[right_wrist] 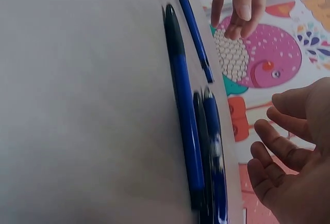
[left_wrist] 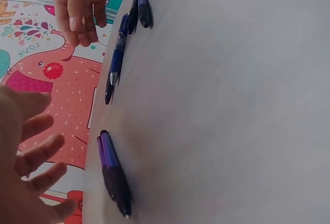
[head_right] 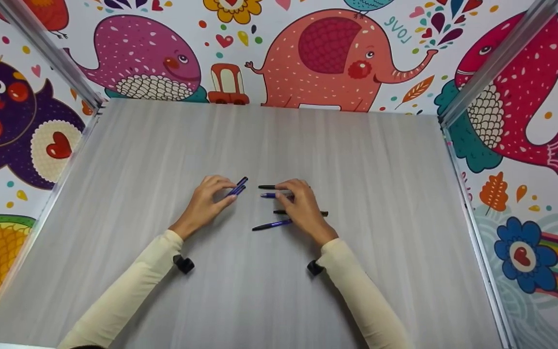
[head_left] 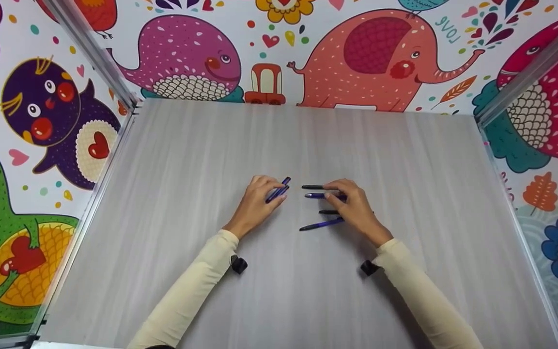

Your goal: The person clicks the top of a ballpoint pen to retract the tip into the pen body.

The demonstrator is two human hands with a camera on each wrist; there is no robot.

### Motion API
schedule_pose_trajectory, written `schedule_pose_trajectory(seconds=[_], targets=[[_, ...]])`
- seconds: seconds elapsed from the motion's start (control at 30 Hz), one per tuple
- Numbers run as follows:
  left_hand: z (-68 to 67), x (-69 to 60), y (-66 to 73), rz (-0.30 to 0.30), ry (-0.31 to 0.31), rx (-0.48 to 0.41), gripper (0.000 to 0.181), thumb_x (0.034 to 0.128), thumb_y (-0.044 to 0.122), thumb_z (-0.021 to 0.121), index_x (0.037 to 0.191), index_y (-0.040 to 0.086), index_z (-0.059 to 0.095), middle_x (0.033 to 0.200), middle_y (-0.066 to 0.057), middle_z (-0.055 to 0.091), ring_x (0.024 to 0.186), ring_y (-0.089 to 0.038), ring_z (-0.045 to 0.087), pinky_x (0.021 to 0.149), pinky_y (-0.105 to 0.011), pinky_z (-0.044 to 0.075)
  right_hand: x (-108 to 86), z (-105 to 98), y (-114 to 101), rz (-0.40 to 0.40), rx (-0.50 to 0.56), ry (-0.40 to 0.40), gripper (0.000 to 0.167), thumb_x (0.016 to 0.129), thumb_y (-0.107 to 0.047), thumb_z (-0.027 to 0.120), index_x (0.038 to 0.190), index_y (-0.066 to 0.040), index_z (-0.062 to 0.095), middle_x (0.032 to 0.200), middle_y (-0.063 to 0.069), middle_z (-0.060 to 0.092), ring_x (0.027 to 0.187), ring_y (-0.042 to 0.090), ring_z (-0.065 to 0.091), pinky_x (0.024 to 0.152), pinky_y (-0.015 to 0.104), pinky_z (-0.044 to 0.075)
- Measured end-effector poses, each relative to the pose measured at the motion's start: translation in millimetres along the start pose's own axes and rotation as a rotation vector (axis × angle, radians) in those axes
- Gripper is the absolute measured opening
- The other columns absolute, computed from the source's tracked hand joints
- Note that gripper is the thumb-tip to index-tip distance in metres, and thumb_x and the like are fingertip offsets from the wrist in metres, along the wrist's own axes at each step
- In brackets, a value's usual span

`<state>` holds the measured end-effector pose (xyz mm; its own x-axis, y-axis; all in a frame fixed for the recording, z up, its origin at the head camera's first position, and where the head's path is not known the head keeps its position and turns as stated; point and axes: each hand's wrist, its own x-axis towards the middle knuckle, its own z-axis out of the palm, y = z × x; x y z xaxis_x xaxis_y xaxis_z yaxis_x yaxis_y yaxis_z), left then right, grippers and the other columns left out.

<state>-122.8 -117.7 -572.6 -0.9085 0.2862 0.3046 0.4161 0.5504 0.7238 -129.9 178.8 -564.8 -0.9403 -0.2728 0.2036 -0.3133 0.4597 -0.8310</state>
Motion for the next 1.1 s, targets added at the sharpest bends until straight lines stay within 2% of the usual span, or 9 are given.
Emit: schedule_pose_trajectory(seconds=[0.13,0.33,0.53,0.67,0.87,1.1], targets=[[-4.0,-9.9,-1.5,-0.008,0.026,-0.004,0.027,0.1011,0.015,0.082,0.123,0.000,0.079,0.126,-0.011,0.073,0.126,-0.032,0.059,0.112,-0.051,0.049,0.6,11,-6,-0.033,-0.036,-0.017,0.020,0.103,-0.004,0.077,0.122,0.001,0.079,0.123,0.012,0.076,0.118,0.034,0.066,0.101,0.049,0.053],[-8.9,-25.7,-6.9,-0.033,0.060,-0.004,0.026,0.0990,0.013,0.084,0.121,0.000,0.079,0.125,-0.010,0.073,0.126,-0.032,0.059,0.111,-0.054,0.049,2.8,28,-9,-0.090,-0.050,-0.030,0.021,0.103,-0.004,0.077,0.122,0.003,0.078,0.123,0.013,0.077,0.123,0.035,0.064,0.108,0.054,0.050],[-10.2,-37.7,-10.9,-0.084,0.075,-0.020,0.026,0.0987,0.013,0.085,0.120,0.000,0.080,0.125,-0.010,0.072,0.127,-0.032,0.058,0.111,-0.053,0.049,9.2,41,-11,-0.085,-0.045,-0.032,0.022,0.103,-0.006,0.077,0.123,0.004,0.078,0.123,0.014,0.077,0.124,0.036,0.063,0.110,0.055,0.051],[-9.0,-46.0,-12.4,-0.109,0.079,-0.014,0.026,0.0975,0.012,0.086,0.119,0.000,0.080,0.125,-0.012,0.072,0.127,-0.033,0.058,0.111,-0.053,0.049,14.6,51,-10,-0.064,-0.060,-0.006,0.020,0.102,-0.006,0.078,0.120,0.003,0.079,0.120,0.014,0.077,0.122,0.037,0.063,0.109,0.055,0.051],[-4.8,-62.4,-12.4,-0.108,0.120,0.053,0.024,0.0954,0.010,0.087,0.116,0.001,0.081,0.121,-0.011,0.073,0.125,-0.033,0.059,0.108,-0.053,0.049,18.9,66,-9,-0.027,-0.124,0.002,0.018,0.103,-0.009,0.078,0.119,0.000,0.080,0.118,0.012,0.078,0.117,0.033,0.062,0.103,0.051,0.053],[-2.7,-76.0,-12.6,-0.070,0.163,0.154,0.024,0.0925,0.008,0.090,0.114,0.001,0.081,0.119,-0.010,0.072,0.122,-0.033,0.059,0.106,-0.053,0.048,24.2,76,-11,-0.041,-0.200,0.006,0.020,0.101,-0.009,0.081,0.119,-0.001,0.080,0.118,0.012,0.078,0.115,0.032,0.059,0.101,0.050,0.052]])
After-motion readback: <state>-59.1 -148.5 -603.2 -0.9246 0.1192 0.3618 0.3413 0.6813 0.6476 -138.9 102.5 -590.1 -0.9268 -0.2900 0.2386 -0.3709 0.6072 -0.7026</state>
